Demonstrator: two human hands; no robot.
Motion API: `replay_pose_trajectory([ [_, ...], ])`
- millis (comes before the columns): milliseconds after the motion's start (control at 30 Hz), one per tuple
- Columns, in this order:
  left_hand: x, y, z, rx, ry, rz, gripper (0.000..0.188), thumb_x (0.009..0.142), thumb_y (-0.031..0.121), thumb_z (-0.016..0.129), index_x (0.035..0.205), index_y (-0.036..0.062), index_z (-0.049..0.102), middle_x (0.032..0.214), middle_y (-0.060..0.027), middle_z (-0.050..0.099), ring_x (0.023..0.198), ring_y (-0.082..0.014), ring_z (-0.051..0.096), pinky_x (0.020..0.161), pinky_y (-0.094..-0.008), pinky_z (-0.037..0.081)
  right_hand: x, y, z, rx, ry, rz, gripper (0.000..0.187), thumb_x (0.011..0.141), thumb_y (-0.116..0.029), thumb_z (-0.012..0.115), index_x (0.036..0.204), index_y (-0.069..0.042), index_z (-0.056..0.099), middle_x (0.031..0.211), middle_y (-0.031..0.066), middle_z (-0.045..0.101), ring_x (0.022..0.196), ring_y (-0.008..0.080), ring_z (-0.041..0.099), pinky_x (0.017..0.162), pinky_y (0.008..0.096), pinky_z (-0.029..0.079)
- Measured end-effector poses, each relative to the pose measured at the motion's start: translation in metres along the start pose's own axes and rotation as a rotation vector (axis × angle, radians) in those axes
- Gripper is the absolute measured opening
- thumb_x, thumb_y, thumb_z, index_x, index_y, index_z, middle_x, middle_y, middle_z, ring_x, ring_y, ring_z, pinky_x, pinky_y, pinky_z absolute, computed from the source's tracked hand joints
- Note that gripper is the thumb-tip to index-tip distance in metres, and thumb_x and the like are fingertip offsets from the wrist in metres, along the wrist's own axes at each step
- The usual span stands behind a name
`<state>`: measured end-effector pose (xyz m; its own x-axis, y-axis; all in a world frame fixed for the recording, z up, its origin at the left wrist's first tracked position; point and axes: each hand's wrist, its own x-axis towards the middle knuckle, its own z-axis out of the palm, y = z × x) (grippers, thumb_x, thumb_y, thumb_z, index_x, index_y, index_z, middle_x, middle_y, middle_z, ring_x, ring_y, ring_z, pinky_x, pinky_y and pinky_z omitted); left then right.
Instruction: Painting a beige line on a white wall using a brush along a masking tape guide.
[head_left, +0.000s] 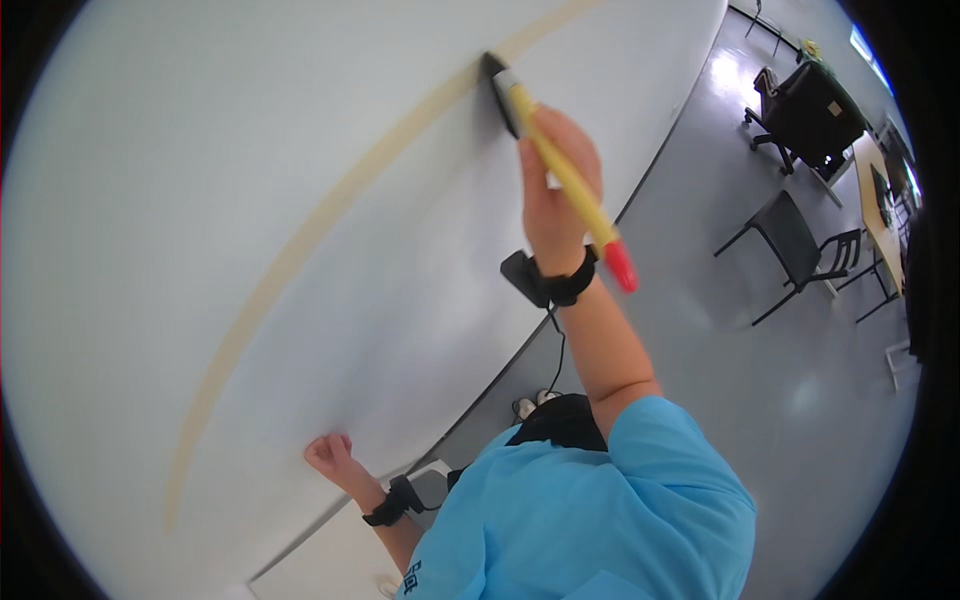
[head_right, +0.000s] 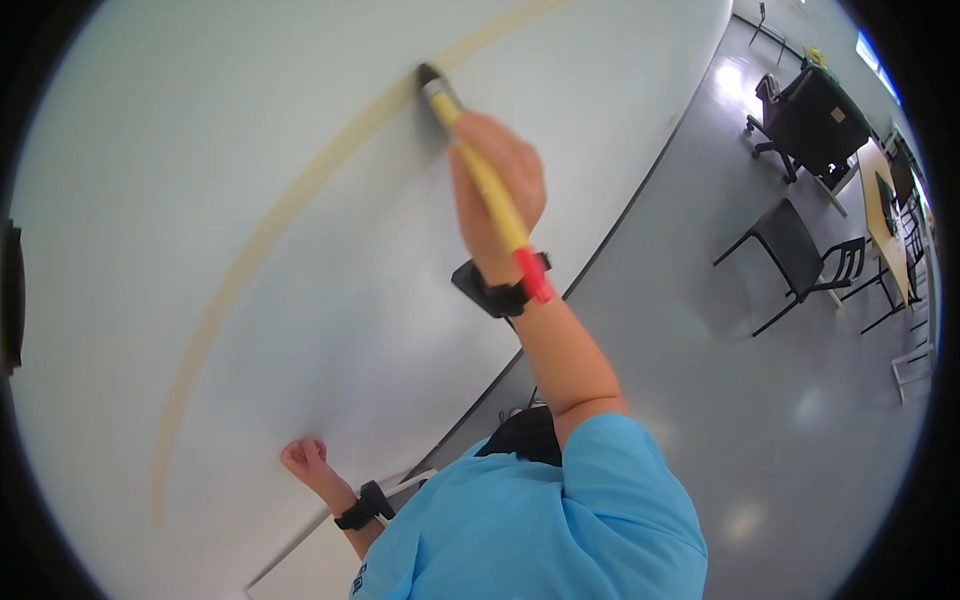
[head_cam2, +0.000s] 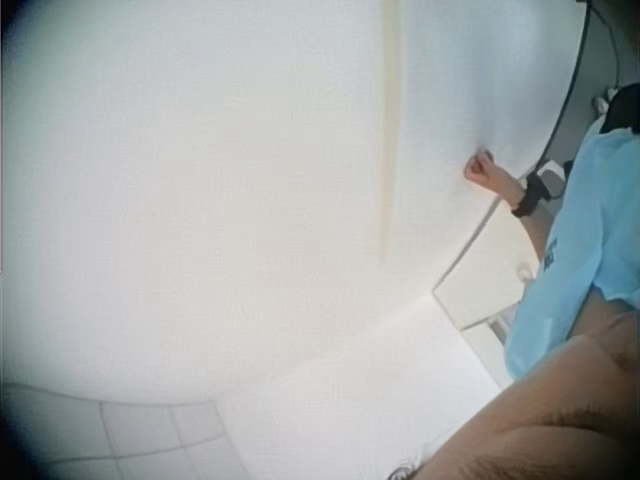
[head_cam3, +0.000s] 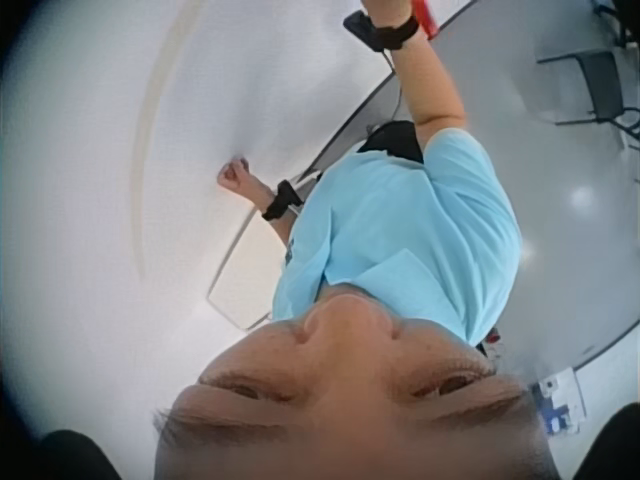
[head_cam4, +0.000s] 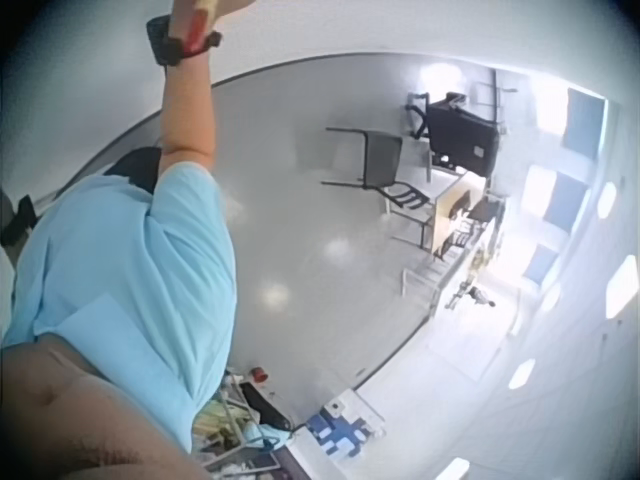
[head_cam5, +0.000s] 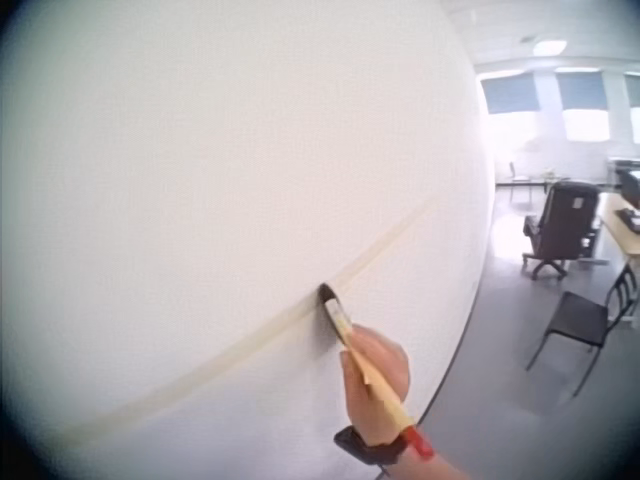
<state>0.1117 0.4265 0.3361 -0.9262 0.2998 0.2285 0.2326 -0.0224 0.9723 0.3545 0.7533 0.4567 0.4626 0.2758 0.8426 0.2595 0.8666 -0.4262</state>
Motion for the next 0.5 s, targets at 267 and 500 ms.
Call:
replay_pose_trajectory([
  [267, 0.001, -0.006, -0.003, 0.044, -0.045, 0.002, 0.011, 0.089, 0.004, 0.053, 0.097, 0.0032, 0.045, 0.085, -0.0040, 0.047, 0.070, -0.0127, 0.045, 0.065, -0.0266, 0.041, -0.022, -0.062, -0.007, 0.506, -0.383, -0.069, 0.026, 0.071, -0.003, 0.074, 0.096, -0.008, 0.067, 0.099, 0.0080, 0.070, 0.078, 0.0213, 0.064, 0.070, 0.0311, 0.050],
  [500, -0.006, 0.010, 0.029, 0.101, -0.109, 0.228, 0.006, 0.092, 0.006, 0.051, 0.098, 0.0037, 0.050, 0.088, -0.0050, 0.052, 0.074, -0.0129, 0.049, 0.068, -0.0265, 0.043, -0.016, -0.011, -0.005, 0.769, -0.372, 0.545, 0.028, 0.087, -0.004, 0.065, 0.114, -0.001, 0.060, 0.112, 0.0094, 0.063, 0.098, 0.0170, 0.058, 0.084, 0.0315, 0.047],
])
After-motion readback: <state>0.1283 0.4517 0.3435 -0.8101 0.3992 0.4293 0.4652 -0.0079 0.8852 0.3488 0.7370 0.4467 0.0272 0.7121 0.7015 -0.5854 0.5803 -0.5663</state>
